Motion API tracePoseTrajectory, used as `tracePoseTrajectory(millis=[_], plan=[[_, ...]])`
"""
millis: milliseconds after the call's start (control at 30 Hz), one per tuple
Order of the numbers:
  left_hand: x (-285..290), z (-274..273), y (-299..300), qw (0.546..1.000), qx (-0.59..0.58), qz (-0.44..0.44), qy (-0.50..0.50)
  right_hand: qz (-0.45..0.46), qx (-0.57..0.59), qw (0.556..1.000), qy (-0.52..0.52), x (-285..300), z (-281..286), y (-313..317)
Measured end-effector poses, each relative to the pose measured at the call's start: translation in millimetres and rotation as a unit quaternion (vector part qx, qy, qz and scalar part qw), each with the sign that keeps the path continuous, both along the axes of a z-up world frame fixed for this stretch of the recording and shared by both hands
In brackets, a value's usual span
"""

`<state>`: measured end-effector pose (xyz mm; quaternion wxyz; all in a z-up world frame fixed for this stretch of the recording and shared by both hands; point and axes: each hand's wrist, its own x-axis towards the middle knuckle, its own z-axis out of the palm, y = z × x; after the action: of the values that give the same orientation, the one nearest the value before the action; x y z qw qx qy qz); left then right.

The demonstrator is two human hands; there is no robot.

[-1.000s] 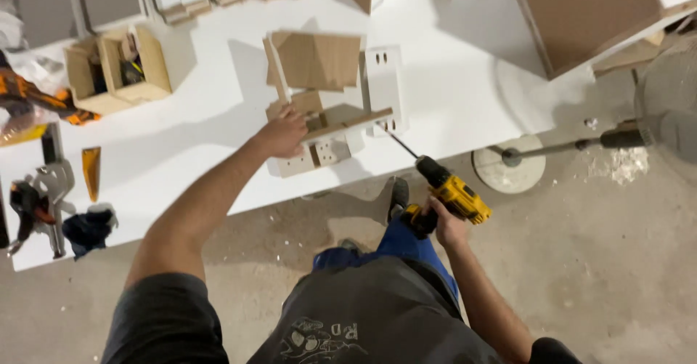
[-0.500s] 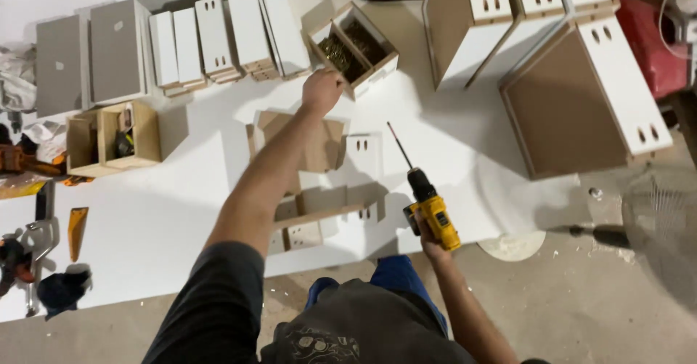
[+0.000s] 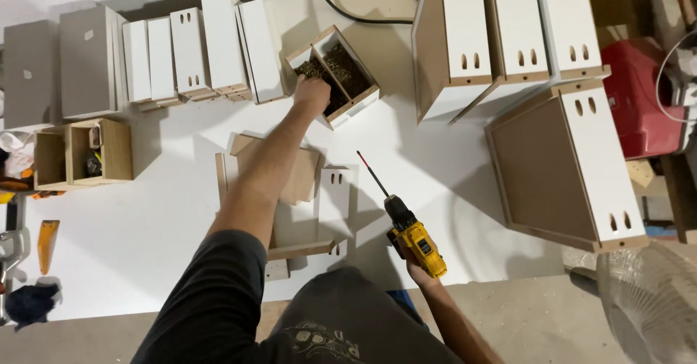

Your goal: Assembling wooden drawer components using a power drill and screws

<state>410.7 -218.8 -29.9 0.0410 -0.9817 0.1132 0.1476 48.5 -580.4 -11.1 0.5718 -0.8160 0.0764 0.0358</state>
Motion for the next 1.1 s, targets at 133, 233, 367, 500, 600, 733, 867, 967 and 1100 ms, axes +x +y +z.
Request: tracePoseTrajectory(millis=[133,233,367,500,600,733,867,967,1100], plan=[[-16,23,1,0.999,-0.024,0.001,-0.030,0.003,0.001,1.000,-0.028,12,3,-3],[-32,20,9,0.973,-0.216,0.070,-0.045,0.004,0.004,0.999,-0.045,10,3,0],[-112,72,0,0.811,-0.529,0.242,-0.065,0.012,0.011,0.998,-0.067,2,5,6],[-208,111,-2,0.550,-0.739,0.389,-0.016,0.060,0.047,0.994,-0.072,-5,9,8],[-279,101,16,0.518,-0.764,0.386,0.004,0.094,0.091,0.991,-0.027,-14,58,31],[-364,89,42,0.383,-0.816,0.432,0.016,0.101,0.067,0.992,-0.040,-48,79,55],[-419,42,64,0.260,-0.860,0.438,0.021,0.127,0.023,0.992,-0.018,-93,77,78],[-461,55,76,0.217,-0.870,0.442,0.022,0.171,-0.043,0.982,-0.075,-135,56,93],[-517,60,99,0.258,-0.875,0.410,0.027,0.168,0.045,0.982,-0.077,-197,56,116]])
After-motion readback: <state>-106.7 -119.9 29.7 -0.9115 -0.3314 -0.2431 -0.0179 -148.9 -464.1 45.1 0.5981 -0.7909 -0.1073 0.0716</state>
